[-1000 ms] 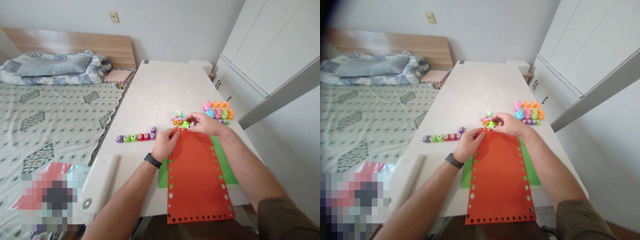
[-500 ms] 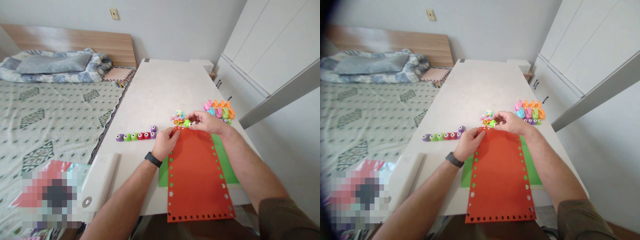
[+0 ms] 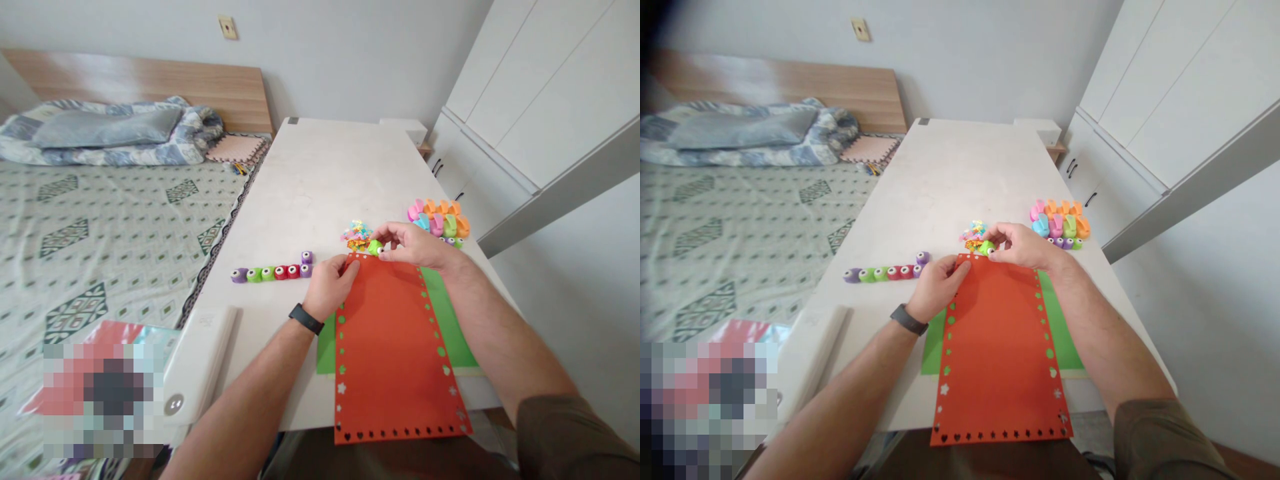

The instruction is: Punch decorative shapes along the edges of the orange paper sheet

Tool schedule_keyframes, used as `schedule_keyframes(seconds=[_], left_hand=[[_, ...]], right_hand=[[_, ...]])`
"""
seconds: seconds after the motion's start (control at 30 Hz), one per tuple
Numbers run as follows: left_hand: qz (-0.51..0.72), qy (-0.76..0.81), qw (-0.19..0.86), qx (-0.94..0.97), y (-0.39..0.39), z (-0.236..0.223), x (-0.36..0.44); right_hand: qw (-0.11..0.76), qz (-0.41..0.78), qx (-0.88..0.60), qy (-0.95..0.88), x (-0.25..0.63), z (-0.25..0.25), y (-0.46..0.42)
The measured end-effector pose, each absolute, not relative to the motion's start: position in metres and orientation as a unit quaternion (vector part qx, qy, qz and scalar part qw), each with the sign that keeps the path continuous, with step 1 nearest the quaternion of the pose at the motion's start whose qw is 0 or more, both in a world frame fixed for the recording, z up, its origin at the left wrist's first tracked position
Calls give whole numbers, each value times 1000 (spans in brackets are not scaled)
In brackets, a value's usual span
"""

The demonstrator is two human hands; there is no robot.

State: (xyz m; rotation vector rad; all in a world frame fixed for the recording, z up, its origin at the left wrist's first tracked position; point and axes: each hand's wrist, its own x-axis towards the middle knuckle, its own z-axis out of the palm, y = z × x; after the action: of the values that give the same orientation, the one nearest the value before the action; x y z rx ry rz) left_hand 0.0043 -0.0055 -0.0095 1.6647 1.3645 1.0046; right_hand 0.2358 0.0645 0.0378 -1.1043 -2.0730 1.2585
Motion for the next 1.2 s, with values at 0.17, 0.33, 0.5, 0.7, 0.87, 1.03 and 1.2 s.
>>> schedule_keyframes(seconds=[0.17,0.33,0.5,0.7,0.87,1.03,1.2], left_hand=[[396,532,382,643,-6,-9,5],[395,535,383,641,-5,-8,5],[393,534,377,646,-5,-9,5],[378,534,363,663,-4,-12,4],[374,532,357,670,-4,-14,4],[373,529,356,674,-4,-16,4],[369,526,365,673,-4,-16,4]], right_hand=[[220,408,-422,-779,233,43,62],[208,361,-442,-794,232,44,60],[219,347,-434,-802,231,45,59],[198,323,-438,-815,229,44,59],[193,309,-435,-823,226,44,56],[217,301,-439,-818,226,43,56],[219,300,-436,-820,228,39,59]])
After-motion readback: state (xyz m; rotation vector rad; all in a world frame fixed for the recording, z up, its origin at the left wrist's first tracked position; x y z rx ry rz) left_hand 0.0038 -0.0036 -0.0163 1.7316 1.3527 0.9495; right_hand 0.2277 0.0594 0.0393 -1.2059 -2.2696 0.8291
